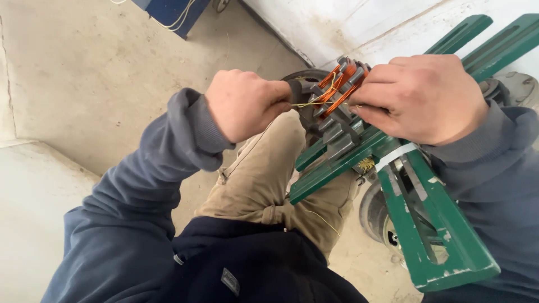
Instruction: The recorder winds copper wire onto a motor coil form using a manual winding machine.
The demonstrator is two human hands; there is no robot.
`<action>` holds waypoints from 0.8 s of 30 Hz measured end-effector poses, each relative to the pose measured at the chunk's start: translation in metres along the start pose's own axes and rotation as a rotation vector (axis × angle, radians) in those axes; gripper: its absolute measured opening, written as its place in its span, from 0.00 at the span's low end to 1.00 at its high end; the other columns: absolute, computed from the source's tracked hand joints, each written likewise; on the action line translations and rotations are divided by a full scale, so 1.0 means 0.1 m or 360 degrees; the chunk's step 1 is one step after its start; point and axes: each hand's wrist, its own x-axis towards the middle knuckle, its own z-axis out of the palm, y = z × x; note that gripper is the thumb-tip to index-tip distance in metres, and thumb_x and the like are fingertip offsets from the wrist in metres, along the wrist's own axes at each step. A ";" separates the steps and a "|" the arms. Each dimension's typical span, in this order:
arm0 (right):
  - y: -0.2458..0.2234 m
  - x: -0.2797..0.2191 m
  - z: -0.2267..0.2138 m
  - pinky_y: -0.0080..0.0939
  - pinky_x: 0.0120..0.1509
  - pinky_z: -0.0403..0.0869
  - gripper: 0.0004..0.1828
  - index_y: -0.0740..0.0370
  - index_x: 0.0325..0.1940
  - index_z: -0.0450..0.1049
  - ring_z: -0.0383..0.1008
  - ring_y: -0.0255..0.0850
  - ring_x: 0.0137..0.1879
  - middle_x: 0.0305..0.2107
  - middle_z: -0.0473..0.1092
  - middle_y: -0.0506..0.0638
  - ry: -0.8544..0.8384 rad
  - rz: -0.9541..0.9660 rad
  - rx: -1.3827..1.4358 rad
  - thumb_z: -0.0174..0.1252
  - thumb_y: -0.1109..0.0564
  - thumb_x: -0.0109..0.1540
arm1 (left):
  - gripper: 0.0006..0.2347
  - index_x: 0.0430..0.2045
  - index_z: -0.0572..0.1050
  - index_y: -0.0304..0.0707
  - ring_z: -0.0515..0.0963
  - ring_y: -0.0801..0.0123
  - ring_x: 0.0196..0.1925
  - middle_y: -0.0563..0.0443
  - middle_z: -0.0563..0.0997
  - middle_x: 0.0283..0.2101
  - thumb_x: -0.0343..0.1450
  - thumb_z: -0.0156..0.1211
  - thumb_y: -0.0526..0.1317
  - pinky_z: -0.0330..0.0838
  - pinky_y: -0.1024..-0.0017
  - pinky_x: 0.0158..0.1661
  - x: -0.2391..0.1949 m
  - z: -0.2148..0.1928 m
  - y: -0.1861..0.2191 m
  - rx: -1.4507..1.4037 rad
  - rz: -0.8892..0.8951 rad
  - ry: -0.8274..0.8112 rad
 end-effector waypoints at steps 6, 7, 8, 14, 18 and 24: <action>0.00 0.02 -0.03 0.43 0.39 0.72 0.07 0.52 0.39 0.80 0.75 0.44 0.38 0.33 0.75 0.43 0.0046 -0.0026 0.0003 0.66 0.52 0.57 | 0.08 0.35 0.76 0.38 0.80 0.57 0.42 0.46 0.80 0.41 0.79 0.58 0.43 0.75 0.63 0.41 0.23 0.12 -0.09 -0.0970 0.0726 0.0084; -0.01 0.04 -0.04 0.42 0.39 0.73 0.07 0.51 0.37 0.80 0.76 0.43 0.37 0.32 0.75 0.43 0.0064 -0.0070 -0.0056 0.66 0.52 0.56 | 0.11 0.36 0.73 0.36 0.79 0.61 0.50 0.46 0.78 0.50 0.86 0.53 0.42 0.75 0.65 0.51 0.32 0.24 -0.19 -0.1545 0.1030 0.0035; -0.02 0.03 -0.04 0.42 0.39 0.73 0.07 0.51 0.37 0.80 0.76 0.43 0.37 0.32 0.75 0.43 0.0067 -0.0091 -0.0047 0.66 0.52 0.56 | 0.11 0.36 0.73 0.36 0.79 0.61 0.50 0.46 0.78 0.50 0.86 0.53 0.42 0.75 0.65 0.51 0.35 0.29 -0.15 -0.1538 0.1011 0.0047; -0.01 0.04 -0.15 0.42 0.40 0.73 0.05 0.54 0.33 0.80 0.77 0.43 0.37 0.31 0.75 0.44 0.0024 -0.0068 0.0007 0.67 0.54 0.56 | 0.09 0.40 0.74 0.36 0.80 0.77 0.39 0.53 0.82 0.42 0.81 0.54 0.43 0.76 0.77 0.38 0.48 0.65 -0.07 -0.2476 0.0232 -0.0448; -0.03 0.03 -0.14 0.42 0.38 0.73 0.08 0.55 0.34 0.81 0.76 0.43 0.36 0.30 0.76 0.45 0.0081 -0.0088 0.0192 0.70 0.54 0.54 | 0.08 0.48 0.76 0.31 0.78 0.80 0.42 0.54 0.81 0.43 0.79 0.60 0.37 0.76 0.77 0.43 0.42 0.70 0.00 -0.2316 0.0285 -0.0293; -0.05 0.05 -0.11 0.43 0.38 0.73 0.11 0.55 0.40 0.82 0.76 0.45 0.36 0.30 0.76 0.48 0.0208 -0.0084 0.0261 0.71 0.55 0.54 | 0.06 0.44 0.78 0.31 0.77 0.81 0.39 0.55 0.82 0.38 0.77 0.66 0.33 0.76 0.77 0.42 0.40 0.70 0.07 -0.1822 0.0393 0.0017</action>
